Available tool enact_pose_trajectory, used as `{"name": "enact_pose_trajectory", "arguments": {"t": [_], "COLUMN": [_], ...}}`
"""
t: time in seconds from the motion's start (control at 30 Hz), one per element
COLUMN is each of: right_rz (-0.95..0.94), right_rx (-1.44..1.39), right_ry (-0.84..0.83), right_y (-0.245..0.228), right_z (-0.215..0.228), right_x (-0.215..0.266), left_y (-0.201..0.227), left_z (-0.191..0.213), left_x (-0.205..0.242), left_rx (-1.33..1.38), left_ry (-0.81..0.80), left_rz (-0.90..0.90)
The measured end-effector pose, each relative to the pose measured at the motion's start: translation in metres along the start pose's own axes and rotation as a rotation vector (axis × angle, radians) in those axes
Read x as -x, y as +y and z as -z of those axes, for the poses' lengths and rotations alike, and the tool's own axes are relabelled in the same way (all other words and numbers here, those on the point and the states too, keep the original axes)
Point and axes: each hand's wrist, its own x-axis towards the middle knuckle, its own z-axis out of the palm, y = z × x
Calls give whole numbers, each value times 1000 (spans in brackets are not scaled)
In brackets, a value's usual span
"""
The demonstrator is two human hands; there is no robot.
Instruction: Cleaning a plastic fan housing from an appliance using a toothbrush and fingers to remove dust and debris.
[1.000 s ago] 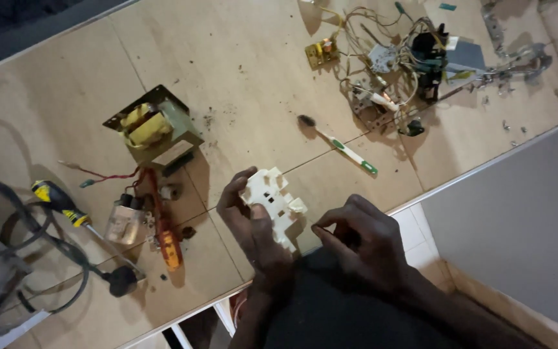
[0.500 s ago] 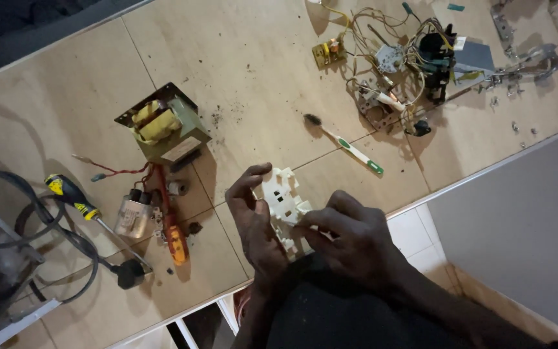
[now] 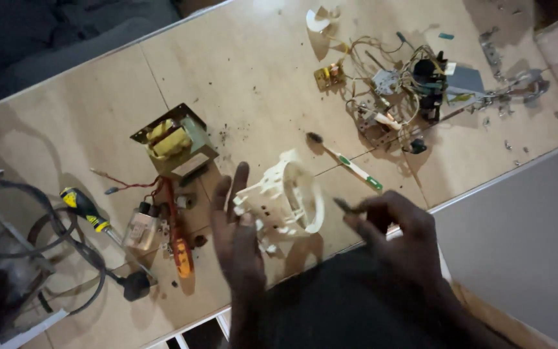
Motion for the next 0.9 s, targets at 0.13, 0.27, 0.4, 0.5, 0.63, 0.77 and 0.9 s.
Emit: {"name": "enact_pose_trajectory", "arguments": {"t": [0.13,0.27,0.4,0.5,0.63,0.77,0.9], "right_rz": [-29,-11,-47,-26,-45,77,-30], "right_rx": [-10,121,319,324,236,186,107], "right_ry": [-44,-142,-264,-249,-256,-191,-118], "right_y": [40,76,95,96,79,70,52], "right_z": [-14,-29,-41,-39,-26,-17,-8], "right_x": [-29,-39,-38,-37,-40,-45,-49], "left_y": [-16,-52,-66,-50,-73,-77,-66], "left_z": [23,42,52,45,55,55,53], "left_x": [-12,-21,-21,-26,-30,-29,-23], "left_rx": [101,287,249,-291,-502,-706,-912], "left_ry": [-102,-60,10,82,107,95,171], "left_rz": [-19,137,237,333,320,168,5]}}
